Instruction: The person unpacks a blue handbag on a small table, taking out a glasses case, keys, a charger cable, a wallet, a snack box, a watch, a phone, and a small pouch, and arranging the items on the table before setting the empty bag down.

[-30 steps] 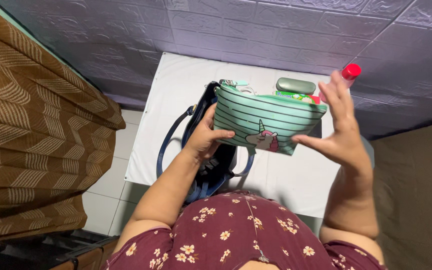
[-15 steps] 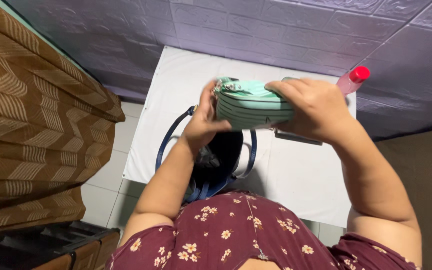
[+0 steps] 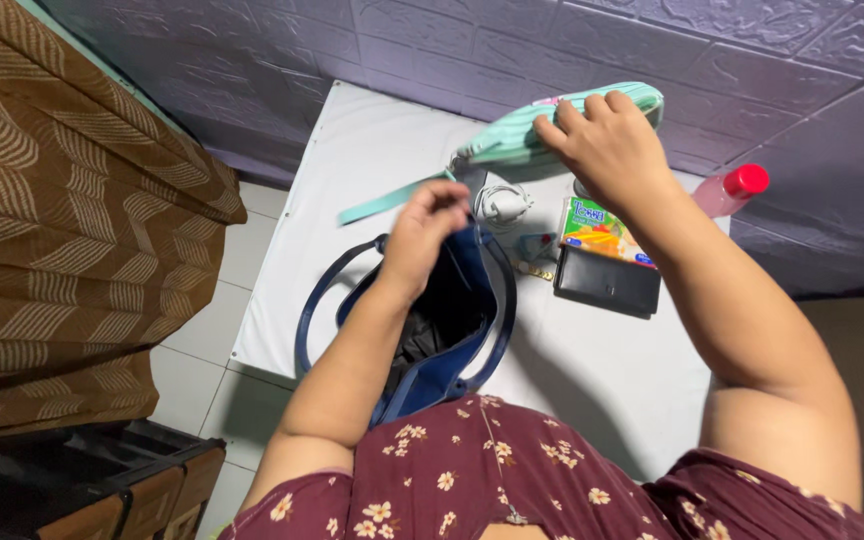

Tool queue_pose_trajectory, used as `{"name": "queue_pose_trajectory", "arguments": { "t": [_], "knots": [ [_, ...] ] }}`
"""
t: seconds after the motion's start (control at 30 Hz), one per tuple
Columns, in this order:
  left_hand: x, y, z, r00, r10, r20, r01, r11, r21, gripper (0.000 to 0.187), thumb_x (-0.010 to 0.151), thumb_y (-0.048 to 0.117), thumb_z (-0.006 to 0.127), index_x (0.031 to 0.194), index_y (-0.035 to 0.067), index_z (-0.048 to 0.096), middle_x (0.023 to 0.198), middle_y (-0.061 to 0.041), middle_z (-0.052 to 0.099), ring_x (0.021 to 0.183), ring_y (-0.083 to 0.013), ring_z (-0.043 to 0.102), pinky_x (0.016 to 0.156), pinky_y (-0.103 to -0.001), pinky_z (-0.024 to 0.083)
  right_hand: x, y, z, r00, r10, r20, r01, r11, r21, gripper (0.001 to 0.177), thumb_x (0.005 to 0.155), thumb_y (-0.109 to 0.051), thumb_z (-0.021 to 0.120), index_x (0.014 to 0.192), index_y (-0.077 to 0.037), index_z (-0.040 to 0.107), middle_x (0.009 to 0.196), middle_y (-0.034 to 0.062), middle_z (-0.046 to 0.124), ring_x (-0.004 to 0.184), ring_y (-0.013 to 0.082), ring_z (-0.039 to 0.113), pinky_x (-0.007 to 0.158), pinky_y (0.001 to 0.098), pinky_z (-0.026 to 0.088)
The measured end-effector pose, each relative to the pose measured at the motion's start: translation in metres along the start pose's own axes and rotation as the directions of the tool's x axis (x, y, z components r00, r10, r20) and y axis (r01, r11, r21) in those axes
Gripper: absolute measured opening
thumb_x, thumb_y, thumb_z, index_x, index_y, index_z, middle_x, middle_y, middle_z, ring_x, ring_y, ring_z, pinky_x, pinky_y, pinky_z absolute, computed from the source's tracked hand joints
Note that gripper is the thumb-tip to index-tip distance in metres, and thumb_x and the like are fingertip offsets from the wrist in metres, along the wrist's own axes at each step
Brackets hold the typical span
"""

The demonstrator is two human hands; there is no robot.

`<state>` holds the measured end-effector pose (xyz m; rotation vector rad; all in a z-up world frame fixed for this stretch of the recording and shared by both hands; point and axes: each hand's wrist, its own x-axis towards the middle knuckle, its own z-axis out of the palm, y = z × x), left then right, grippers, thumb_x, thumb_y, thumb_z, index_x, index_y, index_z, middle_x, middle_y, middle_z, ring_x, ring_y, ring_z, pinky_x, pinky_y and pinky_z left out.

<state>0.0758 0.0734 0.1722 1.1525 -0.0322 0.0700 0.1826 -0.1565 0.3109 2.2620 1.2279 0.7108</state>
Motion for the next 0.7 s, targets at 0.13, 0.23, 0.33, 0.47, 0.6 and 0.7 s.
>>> {"name": "queue_pose_trajectory", "arguments": {
  "t": [0.13,0.23,0.33,0.47,0.6,0.7],
  "knots": [
    [-0.01,-0.008,0.01,0.967,-0.112,0.228,-0.041,0.818,0.574,0.031,0.086,0.012,0.071,0.116,0.008,0.071,0.114,-0.005,0.068,0.105,-0.0177,0.067,0.09,-0.03,0.053,0.02,-0.005,0.077,0.986,0.14,-0.093,-0.129,0.985,0.11,0.042,0.086,-0.015,0.072,0.126,-0.017,0.061,0.11,0.0021,0.068,0.092,0.0227,0.063,0.084,0.0367,0.048],
    [-0.015,-0.003,0.018,0.958,-0.095,0.269,-0.101,0.77,0.63,0.029,0.087,0.015,0.071,0.116,0.011,0.071,0.12,-0.006,0.067,0.108,-0.0214,0.065,0.09,-0.032,0.054,0.035,-0.019,0.135,0.966,0.25,-0.059,-0.228,0.941,0.25,0.051,0.074,-0.015,0.078,0.122,-0.019,0.061,0.108,0.0015,0.069,0.091,0.0247,0.064,0.08,0.0399,0.049],
    [-0.015,0.006,0.022,0.957,-0.107,0.269,-0.082,0.791,0.606,0.029,0.088,0.015,0.071,0.117,0.01,0.07,0.124,-0.007,0.068,0.115,-0.0233,0.063,0.094,-0.033,0.053,0.044,-0.035,0.189,0.947,0.32,-0.021,-0.289,0.881,0.375,0.061,0.063,-0.019,0.085,0.119,-0.018,0.061,0.106,0.0031,0.07,0.09,0.0273,0.065,0.074,0.0422,0.048],
    [-0.015,0.016,0.021,0.953,-0.124,0.277,-0.076,0.786,0.614,0.03,0.089,0.016,0.071,0.118,0.011,0.07,0.125,-0.007,0.068,0.117,-0.0233,0.062,0.095,-0.035,0.053,0.043,-0.053,0.251,0.931,0.359,0.061,-0.351,0.84,0.414,0.071,0.055,-0.021,0.088,0.121,-0.018,0.061,0.105,0.0037,0.07,0.091,0.027,0.065,0.075,0.0429,0.05],
    [-0.014,0.02,0.02,0.95,-0.157,0.269,-0.038,0.799,0.6,0.03,0.089,0.016,0.07,0.119,0.011,0.069,0.126,-0.006,0.067,0.119,-0.0235,0.062,0.098,-0.036,0.053,0.026,-0.057,0.289,0.913,0.38,0.149,-0.407,0.816,0.411,0.064,0.063,-0.027,0.091,0.12,-0.019,0.062,0.104,0.0027,0.07,0.094,0.0274,0.066,0.078,0.0435,0.05],
    [-0.013,0.02,0.02,0.945,-0.202,0.258,-0.004,0.779,0.627,0.031,0.089,0.017,0.07,0.12,0.013,0.07,0.127,-0.005,0.067,0.12,-0.0232,0.06,0.097,-0.037,0.051,0.012,-0.054,0.305,0.902,0.387,0.189,-0.43,0.795,0.428,0.069,0.062,-0.036,0.093,0.12,-0.018,0.062,0.105,0.0046,0.071,0.096,0.0289,0.066,0.08,0.0449,0.049]
  ]
}}
